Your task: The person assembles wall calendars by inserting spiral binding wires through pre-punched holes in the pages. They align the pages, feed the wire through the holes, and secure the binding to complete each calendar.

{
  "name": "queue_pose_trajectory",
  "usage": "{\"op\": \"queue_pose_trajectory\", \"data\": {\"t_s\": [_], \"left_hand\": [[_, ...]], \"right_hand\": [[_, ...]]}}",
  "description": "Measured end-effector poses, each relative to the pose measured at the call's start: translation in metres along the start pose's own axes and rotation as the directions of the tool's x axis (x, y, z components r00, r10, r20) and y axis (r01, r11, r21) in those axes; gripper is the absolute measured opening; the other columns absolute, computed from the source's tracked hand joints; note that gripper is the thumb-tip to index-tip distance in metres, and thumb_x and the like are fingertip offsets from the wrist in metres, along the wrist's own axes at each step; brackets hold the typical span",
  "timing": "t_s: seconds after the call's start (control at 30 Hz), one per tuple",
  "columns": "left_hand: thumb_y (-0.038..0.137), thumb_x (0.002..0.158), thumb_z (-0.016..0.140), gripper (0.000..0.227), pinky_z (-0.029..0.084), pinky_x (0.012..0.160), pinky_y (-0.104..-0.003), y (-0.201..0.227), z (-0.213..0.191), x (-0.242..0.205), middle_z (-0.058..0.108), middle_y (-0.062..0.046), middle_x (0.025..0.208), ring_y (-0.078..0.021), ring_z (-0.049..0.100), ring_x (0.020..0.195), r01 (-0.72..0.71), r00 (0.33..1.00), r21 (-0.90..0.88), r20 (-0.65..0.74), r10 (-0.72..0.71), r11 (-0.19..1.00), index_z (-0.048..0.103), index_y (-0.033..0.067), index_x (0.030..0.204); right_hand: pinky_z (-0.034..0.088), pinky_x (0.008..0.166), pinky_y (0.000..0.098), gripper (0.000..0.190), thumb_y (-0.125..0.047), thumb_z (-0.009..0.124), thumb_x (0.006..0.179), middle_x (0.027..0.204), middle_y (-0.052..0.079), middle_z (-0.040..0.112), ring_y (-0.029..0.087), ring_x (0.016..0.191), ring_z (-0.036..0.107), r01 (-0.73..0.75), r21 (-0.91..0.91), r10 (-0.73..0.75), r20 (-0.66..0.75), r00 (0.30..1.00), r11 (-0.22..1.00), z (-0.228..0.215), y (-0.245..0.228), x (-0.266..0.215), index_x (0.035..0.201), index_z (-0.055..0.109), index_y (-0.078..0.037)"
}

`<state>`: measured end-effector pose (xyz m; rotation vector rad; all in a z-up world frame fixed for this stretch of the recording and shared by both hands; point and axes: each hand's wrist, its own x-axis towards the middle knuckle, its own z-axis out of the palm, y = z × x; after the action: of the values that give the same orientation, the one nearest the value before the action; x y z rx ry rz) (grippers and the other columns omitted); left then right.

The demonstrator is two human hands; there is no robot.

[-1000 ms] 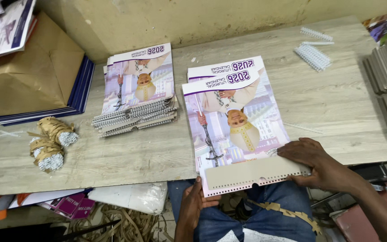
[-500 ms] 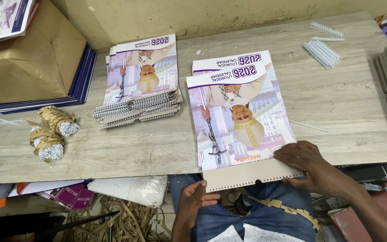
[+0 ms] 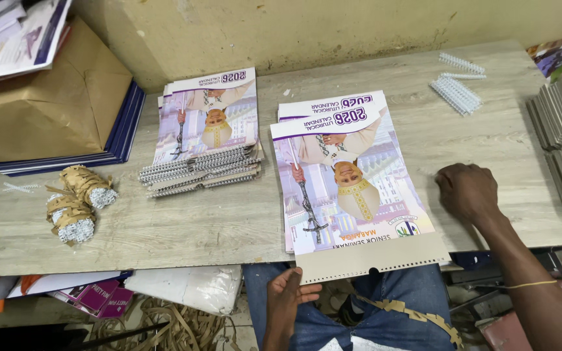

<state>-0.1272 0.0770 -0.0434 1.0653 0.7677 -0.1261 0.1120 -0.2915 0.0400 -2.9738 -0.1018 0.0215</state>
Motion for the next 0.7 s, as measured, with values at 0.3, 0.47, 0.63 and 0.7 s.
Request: {"op": "queue_pose_trajectory", "data": {"t_s": [0.3, 0.47, 0.63, 0.7], "left_hand": [[0.034, 0.098, 0.068, 0.054, 0.069, 0.061, -0.041, -0.005, 0.01, 0.013, 0.083, -0.032, 0.09, -0.0405, 0.085, 0.078, 0.013, 0.998, 0.08, 0.063, -0.018, 0.997, 0.069, -0.0034, 0.138], [0.037, 0.098, 0.068, 0.058, 0.068, 0.059, -0.037, -0.001, 0.011, 0.005, 0.083, -0.025, 0.099, -0.0352, 0.085, 0.078, -0.052, 0.994, 0.088, 0.104, 0.042, 0.995, 0.068, -0.0025, 0.14], [0.036, 0.1, 0.068, 0.045, 0.067, 0.059, -0.036, -0.009, 0.01, 0.008, 0.082, -0.018, 0.105, -0.0316, 0.082, 0.083, -0.072, 0.986, -0.005, 0.148, 0.072, 0.997, 0.073, -0.0016, 0.125], [0.039, 0.098, 0.068, 0.057, 0.069, 0.063, -0.036, -0.003, 0.011, 0.004, 0.08, -0.017, 0.103, -0.0307, 0.081, 0.08, -0.065, 0.987, 0.034, 0.152, 0.059, 0.997, 0.071, -0.0029, 0.136]], "right_hand": [[0.056, 0.1, 0.0524, 0.042, -0.031, 0.052, 0.113, 0.102, 0.014, 0.078, 0.032, 0.1, 0.073, 0.007, 0.99, -0.003, -0.007, 1.0, 0.14, 0.03, -0.042, -0.112, 0.091, 0.077, -0.005], [0.034, 0.04, 0.0309, 0.034, -0.031, 0.069, 0.1, 0.05, 0.007, 0.064, 0.012, 0.039, 0.045, -0.122, 0.94, -0.028, 0.138, 0.99, 0.32, 0.048, -0.145, -0.187, 0.083, 0.085, -0.006], [0.045, 0.038, 0.0232, 0.043, -0.014, 0.085, 0.089, 0.083, 0.01, 0.083, 0.013, 0.041, 0.066, -0.115, 0.949, -0.133, 0.159, 0.978, 0.292, 0.076, -0.177, -0.201, 0.05, 0.079, 0.002], [0.043, 0.037, 0.021, 0.033, -0.019, 0.086, 0.087, 0.083, 0.009, 0.086, 0.011, 0.04, 0.066, -0.131, 0.926, -0.081, 0.17, 0.982, 0.354, 0.081, -0.182, -0.2, 0.064, 0.092, 0.003]]}}
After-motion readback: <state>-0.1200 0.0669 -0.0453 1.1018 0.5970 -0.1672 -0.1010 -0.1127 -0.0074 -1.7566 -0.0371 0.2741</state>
